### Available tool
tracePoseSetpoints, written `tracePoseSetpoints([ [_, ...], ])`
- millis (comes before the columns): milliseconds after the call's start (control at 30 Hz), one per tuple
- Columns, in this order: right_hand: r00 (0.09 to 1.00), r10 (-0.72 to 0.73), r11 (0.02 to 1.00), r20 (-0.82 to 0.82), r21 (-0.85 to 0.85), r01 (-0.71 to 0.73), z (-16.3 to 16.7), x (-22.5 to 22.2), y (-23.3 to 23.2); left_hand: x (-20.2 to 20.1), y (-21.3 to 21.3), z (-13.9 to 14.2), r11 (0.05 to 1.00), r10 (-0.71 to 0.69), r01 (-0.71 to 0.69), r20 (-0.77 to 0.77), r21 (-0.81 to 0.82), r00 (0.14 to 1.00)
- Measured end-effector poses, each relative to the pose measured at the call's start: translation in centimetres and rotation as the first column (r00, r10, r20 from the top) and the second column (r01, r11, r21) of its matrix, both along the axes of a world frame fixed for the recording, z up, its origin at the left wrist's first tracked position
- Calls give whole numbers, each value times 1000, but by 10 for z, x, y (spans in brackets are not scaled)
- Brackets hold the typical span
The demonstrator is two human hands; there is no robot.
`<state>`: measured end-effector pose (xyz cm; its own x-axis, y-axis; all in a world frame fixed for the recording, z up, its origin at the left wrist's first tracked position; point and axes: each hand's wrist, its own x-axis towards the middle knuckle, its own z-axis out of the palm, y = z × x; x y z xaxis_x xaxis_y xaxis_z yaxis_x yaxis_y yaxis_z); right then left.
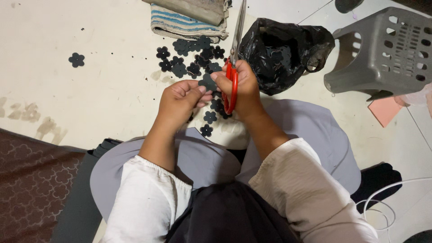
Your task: The person sits on the floor and uses red-handled scissors to trim small black flower-shaped fabric pieces. They pick up each piece, trim the edges, and place the finished pieces into a black plastic bag. The process is repeated continuously throughout the clip.
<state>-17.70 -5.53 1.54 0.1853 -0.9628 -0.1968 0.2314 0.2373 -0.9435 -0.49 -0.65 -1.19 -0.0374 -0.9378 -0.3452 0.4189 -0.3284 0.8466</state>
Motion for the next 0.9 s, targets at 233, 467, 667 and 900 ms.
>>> tracePoseSetpoints([
  [233, 990, 141, 988, 7, -64, -140, -9, 2, -3, 4, 1, -1, 997, 5, 0, 68, -77, 998],
  [467, 994, 102, 973, 48, -211, -90, -6, -5, -5, 3, -1, -1, 982, 59, -4, 282, -191, 958],
  [667, 995, -23, 952, -94, -305, -6, 10, -41, -28, 0, -1, -3, 996, 42, -20, 244, -93, 969],
  [900, 954, 246, 934, -170, -220, -281, -7, -20, -11, -2, 1, -4, 994, -20, 54, 322, -97, 946],
])
